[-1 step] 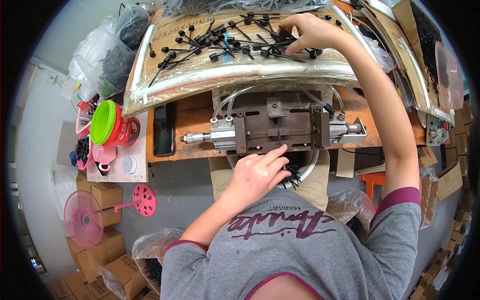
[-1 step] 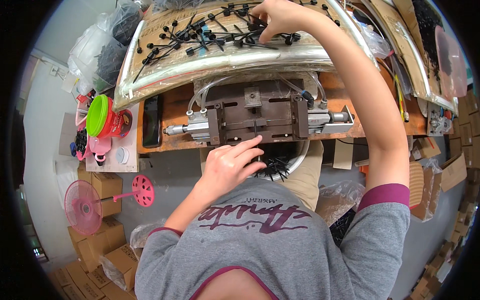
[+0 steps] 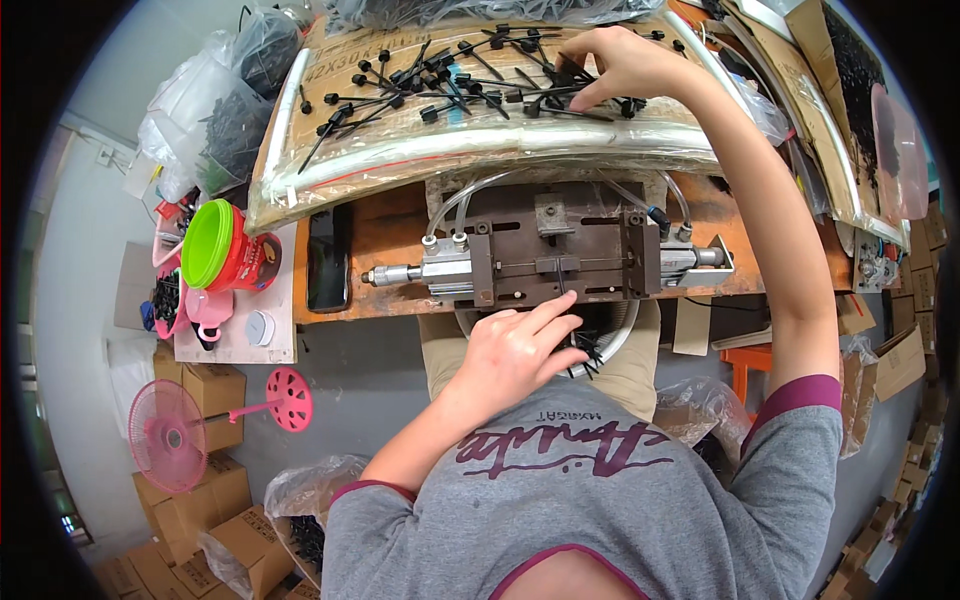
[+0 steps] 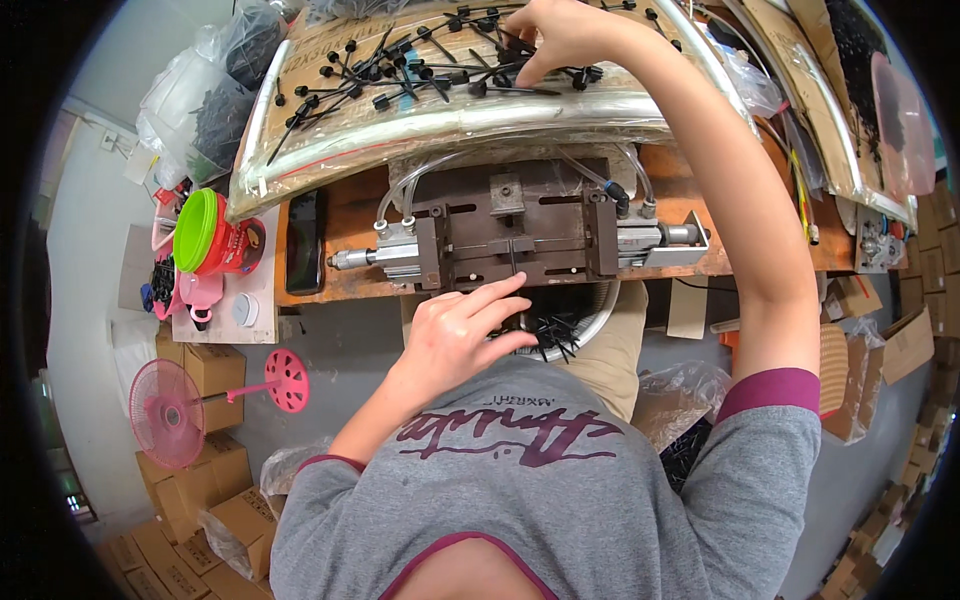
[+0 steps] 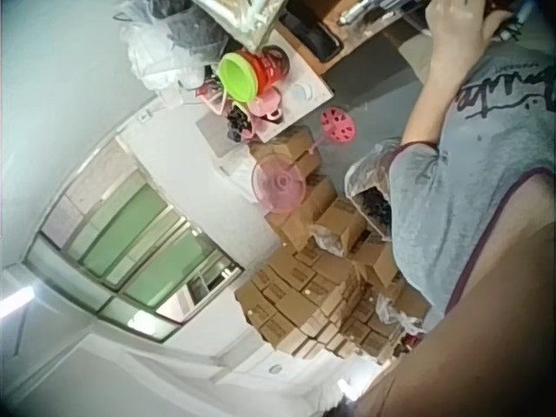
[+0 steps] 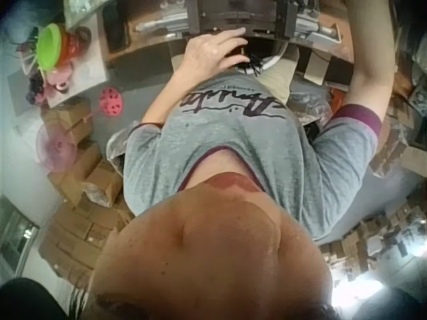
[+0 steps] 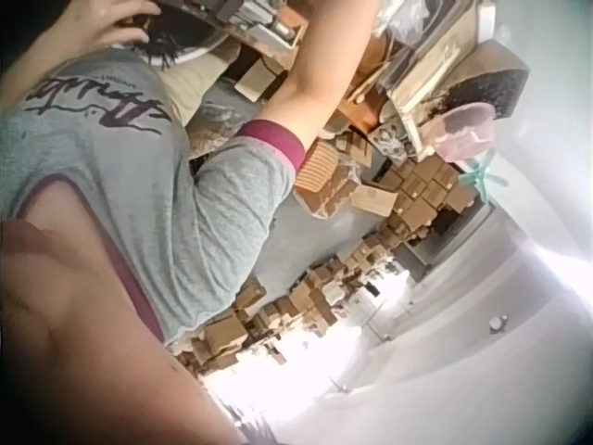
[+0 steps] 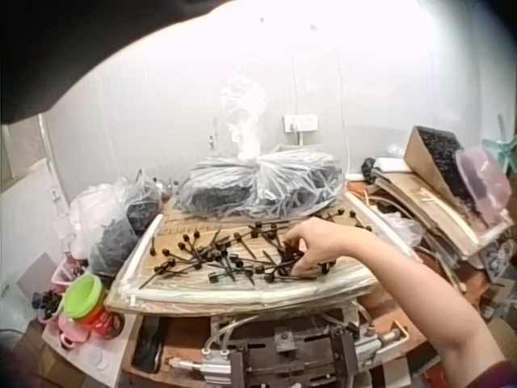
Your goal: The person is assembling electronic components by inserting small black parts into a machine for crimping or pressing.
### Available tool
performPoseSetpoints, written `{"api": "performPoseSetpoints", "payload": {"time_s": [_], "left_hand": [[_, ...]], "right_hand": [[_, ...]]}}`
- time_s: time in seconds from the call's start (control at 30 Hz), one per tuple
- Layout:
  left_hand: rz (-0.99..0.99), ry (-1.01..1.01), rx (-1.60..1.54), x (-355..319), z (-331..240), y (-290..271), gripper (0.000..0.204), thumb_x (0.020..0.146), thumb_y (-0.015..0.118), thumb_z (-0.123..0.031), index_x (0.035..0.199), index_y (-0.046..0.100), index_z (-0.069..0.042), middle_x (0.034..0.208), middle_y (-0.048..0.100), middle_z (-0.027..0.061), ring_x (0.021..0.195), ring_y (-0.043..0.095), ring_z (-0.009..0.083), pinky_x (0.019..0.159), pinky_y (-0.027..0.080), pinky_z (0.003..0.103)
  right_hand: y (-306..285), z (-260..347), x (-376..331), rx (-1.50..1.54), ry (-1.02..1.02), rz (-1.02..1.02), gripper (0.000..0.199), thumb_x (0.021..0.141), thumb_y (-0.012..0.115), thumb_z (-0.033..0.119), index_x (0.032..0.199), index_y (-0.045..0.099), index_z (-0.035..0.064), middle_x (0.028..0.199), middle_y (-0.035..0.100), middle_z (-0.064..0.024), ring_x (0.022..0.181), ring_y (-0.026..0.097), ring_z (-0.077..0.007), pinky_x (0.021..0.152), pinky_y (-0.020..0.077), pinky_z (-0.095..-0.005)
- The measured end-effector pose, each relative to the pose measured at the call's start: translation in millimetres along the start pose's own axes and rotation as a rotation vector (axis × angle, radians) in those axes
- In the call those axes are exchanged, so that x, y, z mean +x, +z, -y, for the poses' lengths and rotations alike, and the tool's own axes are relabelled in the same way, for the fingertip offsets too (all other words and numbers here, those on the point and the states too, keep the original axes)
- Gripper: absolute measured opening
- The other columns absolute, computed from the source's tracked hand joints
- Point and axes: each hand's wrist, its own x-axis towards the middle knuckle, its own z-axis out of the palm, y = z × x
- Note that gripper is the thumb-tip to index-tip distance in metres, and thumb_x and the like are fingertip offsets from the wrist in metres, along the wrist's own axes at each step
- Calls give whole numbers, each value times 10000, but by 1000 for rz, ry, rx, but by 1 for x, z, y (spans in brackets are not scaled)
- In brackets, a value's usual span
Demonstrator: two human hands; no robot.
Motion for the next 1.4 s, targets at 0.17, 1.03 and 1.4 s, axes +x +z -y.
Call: {"api": "performPoseSetpoints", "payload": {"time_s": [0.17, 1.03, 1.4], "left_hand": [[-40, -6, -58, 10, -12, -21, 534, 768, 800, -445, 1135, 705, -70, 1211, 693, 99, 731, 701, 209, 656, 545, 296], [-658, -68, -215, 128, 36, -43, 375, 823, 787, -126, 1182, 692, -72, 1162, 687, 74, 984, 663, 182, 841, 536, 327], [-151, -73, -837, 73, 10, -52, 385, 759, 760, 118, 1134, 712, 48, 1118, 665, 136, 916, 683, 183, 794, 617, 293]], "right_hand": [[15, -17, 4, 36, -39, -102, 474, 721, 836, 299, 1069, 672, 23, 965, 695, -98, 844, 628, -241, 771, 509, -382], [-1, -61, -38, 1347, 99, -570, 239, 961, 657, 95, 1167, 647, -24, 1017, 684, -38, 823, 628, -64, 741, 526, -170], [54, 78, -138, 1690, 124, -118, 182, 948, 667, 155, 1049, 671, 3, 913, 693, -43, 652, 551, -29, 558, 426, -167]]}}
